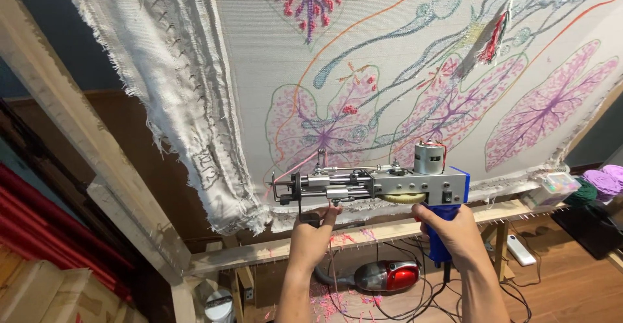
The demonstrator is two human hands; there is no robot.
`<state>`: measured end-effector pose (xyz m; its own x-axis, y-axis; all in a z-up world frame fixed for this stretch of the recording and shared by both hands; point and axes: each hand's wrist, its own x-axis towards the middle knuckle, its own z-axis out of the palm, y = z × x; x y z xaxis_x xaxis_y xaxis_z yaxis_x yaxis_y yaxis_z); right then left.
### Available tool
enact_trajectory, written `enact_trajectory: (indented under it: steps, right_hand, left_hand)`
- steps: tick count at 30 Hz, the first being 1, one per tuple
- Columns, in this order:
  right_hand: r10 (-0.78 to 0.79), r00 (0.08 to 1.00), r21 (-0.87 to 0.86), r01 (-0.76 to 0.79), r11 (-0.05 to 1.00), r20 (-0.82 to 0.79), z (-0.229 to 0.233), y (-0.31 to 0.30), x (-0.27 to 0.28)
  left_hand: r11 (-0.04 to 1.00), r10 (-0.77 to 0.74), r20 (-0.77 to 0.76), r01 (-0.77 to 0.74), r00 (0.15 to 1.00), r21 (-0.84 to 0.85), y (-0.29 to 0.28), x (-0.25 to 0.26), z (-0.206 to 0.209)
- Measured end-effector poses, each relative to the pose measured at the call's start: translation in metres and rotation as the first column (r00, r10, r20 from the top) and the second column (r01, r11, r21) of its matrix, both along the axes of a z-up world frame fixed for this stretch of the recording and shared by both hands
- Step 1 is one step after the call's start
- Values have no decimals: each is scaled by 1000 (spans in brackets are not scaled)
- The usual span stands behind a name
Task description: Use a tufting gun to insert yarn into a stretched canvas following a drawn pattern.
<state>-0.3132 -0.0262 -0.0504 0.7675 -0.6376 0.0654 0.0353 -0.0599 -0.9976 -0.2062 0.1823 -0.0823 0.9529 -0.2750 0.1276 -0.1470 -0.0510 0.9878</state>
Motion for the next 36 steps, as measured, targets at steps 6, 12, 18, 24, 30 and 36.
enact_trajectory:
  steps: [6,12,18,24,30,36]
  right_hand:
    - [-17,1000,-21,17,1000,-17,10,10,-7]
    - [-4,1000,-11,4,1000,0,14,13,-14]
    - [-3,1000,-39,4,999,28,11,8,-22]
    - [-26,999,-30,27,999,29,14,8,-24]
    - [-19,999,-23,20,1000,43,14,10,-24]
    - [-14,999,-14,15,1000,39,16,17,-26]
  left_hand:
    - [992,-10,-85,0,996,-123,1,-4,-5]
    - [1000,16,-106,-15,994,11,5,-17,15]
    - [990,56,-123,-38,991,139,3,-25,18]
    - [988,49,-169,-23,984,154,3,-29,22]
    - [973,105,-49,-92,993,213,4,-27,16]
    - [994,86,-88,-80,992,75,10,-36,27]
